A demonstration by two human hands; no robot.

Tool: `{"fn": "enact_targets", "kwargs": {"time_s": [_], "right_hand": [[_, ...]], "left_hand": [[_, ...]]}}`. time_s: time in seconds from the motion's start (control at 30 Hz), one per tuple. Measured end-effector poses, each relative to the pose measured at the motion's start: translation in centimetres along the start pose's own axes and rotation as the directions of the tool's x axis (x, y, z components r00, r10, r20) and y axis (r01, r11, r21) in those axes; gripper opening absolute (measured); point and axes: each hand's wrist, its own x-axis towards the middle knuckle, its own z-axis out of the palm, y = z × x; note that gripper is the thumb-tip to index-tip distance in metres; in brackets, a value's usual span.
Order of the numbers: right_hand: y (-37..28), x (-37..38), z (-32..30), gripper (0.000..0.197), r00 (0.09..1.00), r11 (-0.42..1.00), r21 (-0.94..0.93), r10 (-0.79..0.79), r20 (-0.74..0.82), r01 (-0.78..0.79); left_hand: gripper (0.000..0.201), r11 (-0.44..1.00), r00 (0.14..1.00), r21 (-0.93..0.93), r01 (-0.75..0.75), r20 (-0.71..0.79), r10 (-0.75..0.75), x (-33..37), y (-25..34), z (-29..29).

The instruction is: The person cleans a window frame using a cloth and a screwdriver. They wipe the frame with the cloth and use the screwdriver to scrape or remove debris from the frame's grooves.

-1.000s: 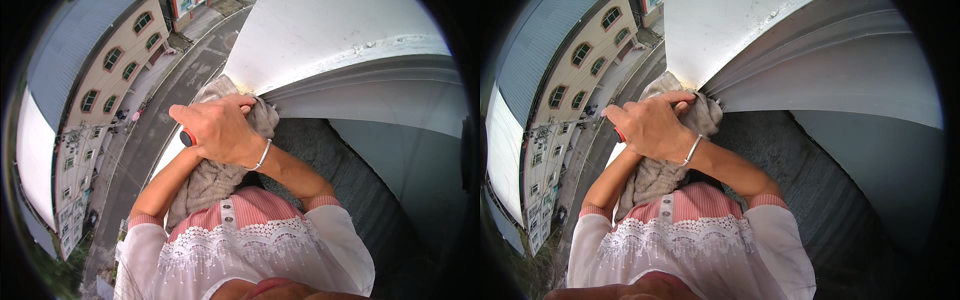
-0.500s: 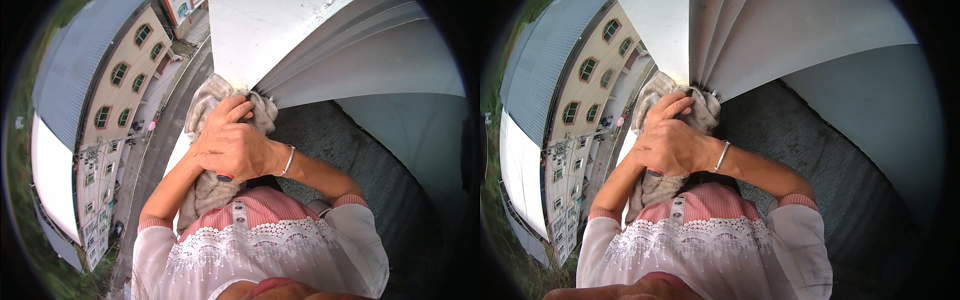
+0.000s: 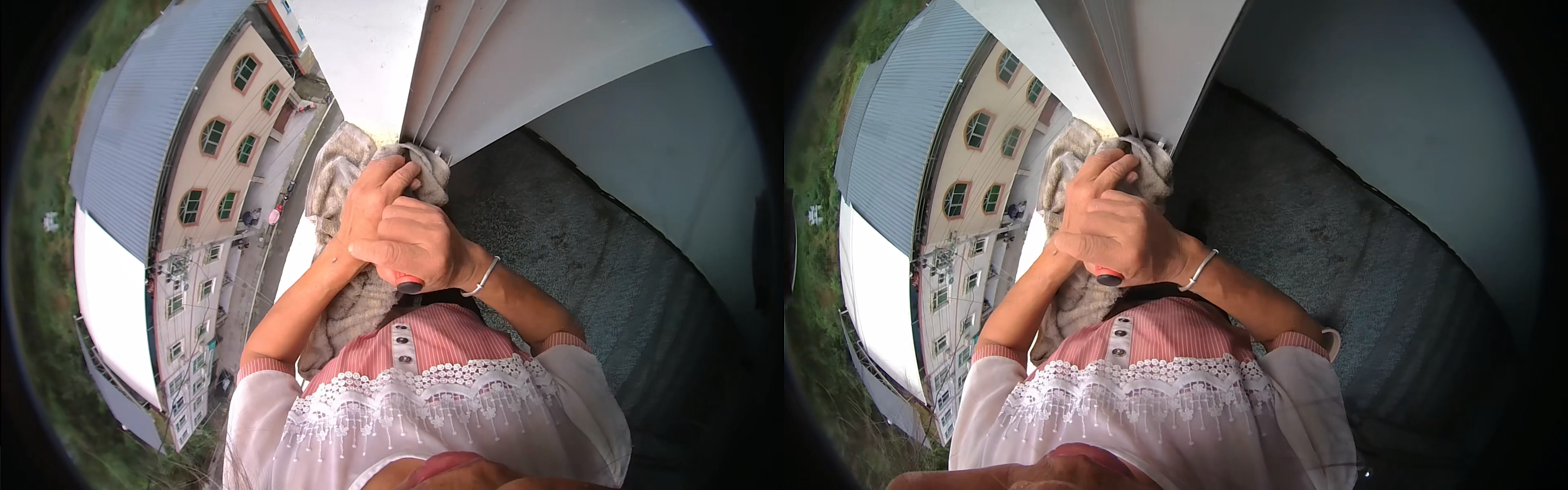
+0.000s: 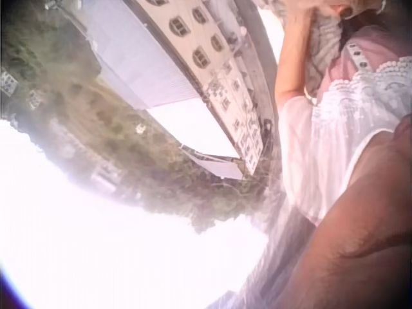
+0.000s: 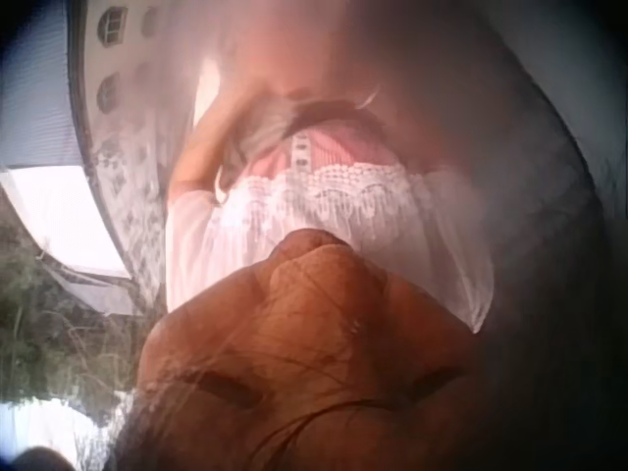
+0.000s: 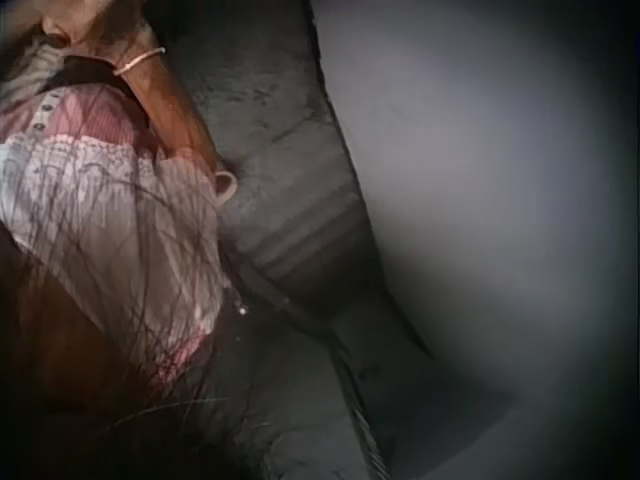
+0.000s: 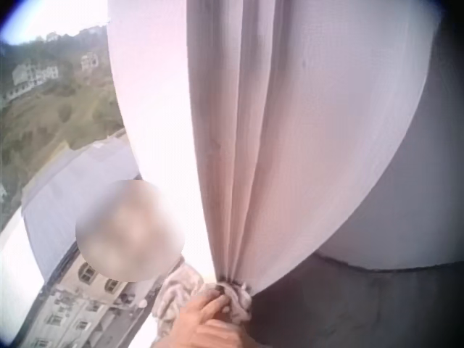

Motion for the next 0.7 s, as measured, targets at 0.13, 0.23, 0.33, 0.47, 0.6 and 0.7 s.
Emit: {"fn": "enact_targets", "kwargs": {"time_s": [0.13,0.23,0.33,0.47,0.6,0.7], "right_hand": [[1.4,0.9,0.6,0.030,1.000,0.998,-0.053,0.019,-0.023,-0.020],[1.3,3.0,1.1,0.025,0.984,0.988,-0.052,0.138,-0.116,-0.145],[-1.1,4.4,1.4,0.025,0.941,0.950,-0.014,0.307,-0.139,-0.312],[-4.7,3.1,4.5,0.038,0.970,0.975,-0.064,0.217,0.106,-0.211],[-5.1,1.8,4.7,0.039,0.967,0.977,-0.120,0.193,0.166,-0.175],[-3.2,1.2,3.4,0.036,0.989,0.983,-0.141,0.126,0.076,-0.115]], "left_hand": [[0.026,0.995,0.997,-0.058,0.076,-0.023,-0.077,0.6,-0.8,0.7],[0.023,0.959,0.991,-0.249,0.133,0.004,-0.136,0.6,-0.2,-0.9],[0.020,0.946,0.961,-0.184,0.267,0.122,-0.247,-1.7,0.9,-2.7],[0.017,0.949,0.955,-0.162,0.269,0.175,-0.241,-3.2,2.4,-3.6],[0.016,0.954,0.973,-0.233,0.191,0.173,-0.152,-3.2,2.9,-3.1],[0.018,0.944,0.983,-0.285,0.168,0.118,-0.139,-1.9,2.2,-1.0]]}}
